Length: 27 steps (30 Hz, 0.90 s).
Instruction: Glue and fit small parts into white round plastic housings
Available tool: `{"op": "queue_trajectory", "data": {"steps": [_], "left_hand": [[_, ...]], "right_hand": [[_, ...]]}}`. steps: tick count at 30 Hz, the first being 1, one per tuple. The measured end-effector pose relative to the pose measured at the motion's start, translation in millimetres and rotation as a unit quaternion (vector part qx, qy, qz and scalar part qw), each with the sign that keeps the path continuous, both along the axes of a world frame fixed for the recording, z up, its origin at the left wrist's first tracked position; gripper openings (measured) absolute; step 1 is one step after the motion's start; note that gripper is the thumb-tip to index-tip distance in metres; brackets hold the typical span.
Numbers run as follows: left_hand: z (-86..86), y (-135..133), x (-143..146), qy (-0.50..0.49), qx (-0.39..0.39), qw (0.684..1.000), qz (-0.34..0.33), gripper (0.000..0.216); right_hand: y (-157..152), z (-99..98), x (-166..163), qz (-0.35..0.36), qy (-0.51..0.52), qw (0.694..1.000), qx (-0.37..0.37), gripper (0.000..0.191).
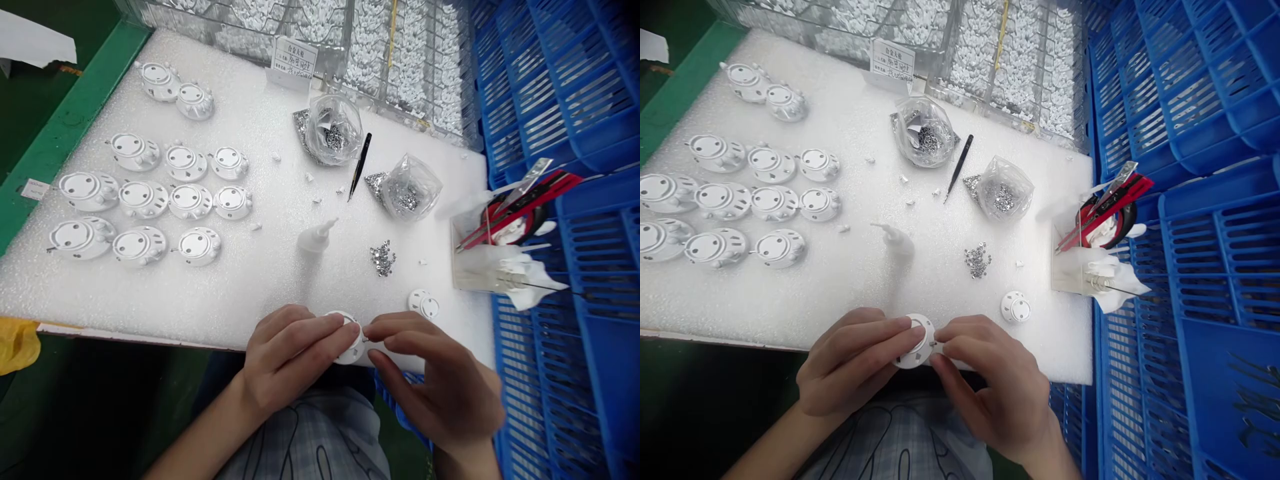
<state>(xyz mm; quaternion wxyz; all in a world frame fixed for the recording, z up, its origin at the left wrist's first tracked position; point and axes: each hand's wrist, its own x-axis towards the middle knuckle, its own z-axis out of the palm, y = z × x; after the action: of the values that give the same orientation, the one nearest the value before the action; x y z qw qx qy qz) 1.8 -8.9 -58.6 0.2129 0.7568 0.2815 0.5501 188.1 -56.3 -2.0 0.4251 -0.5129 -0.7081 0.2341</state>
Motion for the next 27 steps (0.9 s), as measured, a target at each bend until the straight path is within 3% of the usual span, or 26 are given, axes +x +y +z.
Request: {"op": "queue_trajectory", "data": {"steps": [7, 27], "left_hand": [[-1.5, -0.7, -0.3, -0.004, 0.006, 1.0, -0.003, 0.018], [-1.6, -1.2, 0.0, 0.015, 0.018, 1.0, -0.013, 0.02]], "right_hand": [[-6.0, -12.9, 0.1, -0.032, 0.072, 0.995, -0.068, 0.028], [-0.4, -1.4, 1.8, 0.012, -0.021, 0.996, -0.091, 0.02]]}}
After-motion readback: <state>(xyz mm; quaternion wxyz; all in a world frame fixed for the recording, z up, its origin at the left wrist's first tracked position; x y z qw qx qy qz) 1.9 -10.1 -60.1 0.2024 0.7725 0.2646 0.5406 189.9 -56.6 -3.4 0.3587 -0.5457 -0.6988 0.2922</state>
